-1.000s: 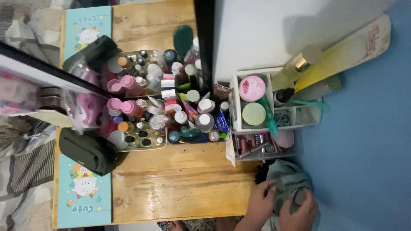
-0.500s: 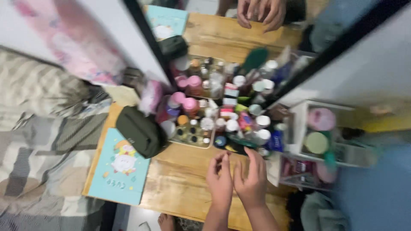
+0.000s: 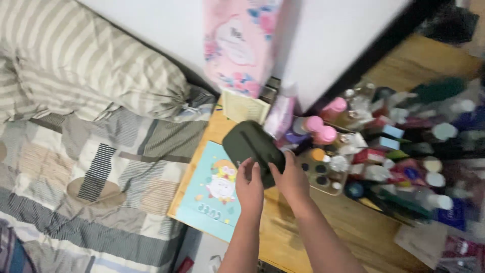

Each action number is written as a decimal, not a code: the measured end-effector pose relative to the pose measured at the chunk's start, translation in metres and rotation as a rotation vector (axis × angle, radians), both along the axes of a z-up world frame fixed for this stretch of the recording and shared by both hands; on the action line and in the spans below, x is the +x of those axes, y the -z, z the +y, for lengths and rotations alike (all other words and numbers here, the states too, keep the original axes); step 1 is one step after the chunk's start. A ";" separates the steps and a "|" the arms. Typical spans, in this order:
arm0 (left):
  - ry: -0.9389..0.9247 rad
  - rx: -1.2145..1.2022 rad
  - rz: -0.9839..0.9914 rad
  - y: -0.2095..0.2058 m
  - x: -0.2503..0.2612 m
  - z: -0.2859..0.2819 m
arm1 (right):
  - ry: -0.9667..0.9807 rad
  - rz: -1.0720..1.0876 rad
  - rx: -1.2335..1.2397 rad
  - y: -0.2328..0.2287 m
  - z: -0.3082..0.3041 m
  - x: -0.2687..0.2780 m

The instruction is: Organizing various household items including an iron, hair dryer, and cosmetic bottles in a bedroom area.

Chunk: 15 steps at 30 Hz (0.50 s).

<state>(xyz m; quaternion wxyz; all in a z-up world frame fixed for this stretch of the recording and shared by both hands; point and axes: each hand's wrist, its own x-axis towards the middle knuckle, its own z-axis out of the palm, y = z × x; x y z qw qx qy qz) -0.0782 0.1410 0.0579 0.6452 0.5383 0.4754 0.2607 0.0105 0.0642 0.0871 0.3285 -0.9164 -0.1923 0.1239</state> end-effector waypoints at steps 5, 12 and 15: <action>0.090 0.041 0.375 0.049 -0.018 0.041 | 0.069 0.179 -0.324 0.014 0.044 0.004; -0.057 -0.416 0.111 0.053 -0.021 0.076 | -0.173 0.024 -0.250 -0.001 0.081 -0.009; 0.043 -0.467 0.117 0.024 -0.010 0.106 | -0.234 -0.191 -0.171 -0.021 0.110 0.001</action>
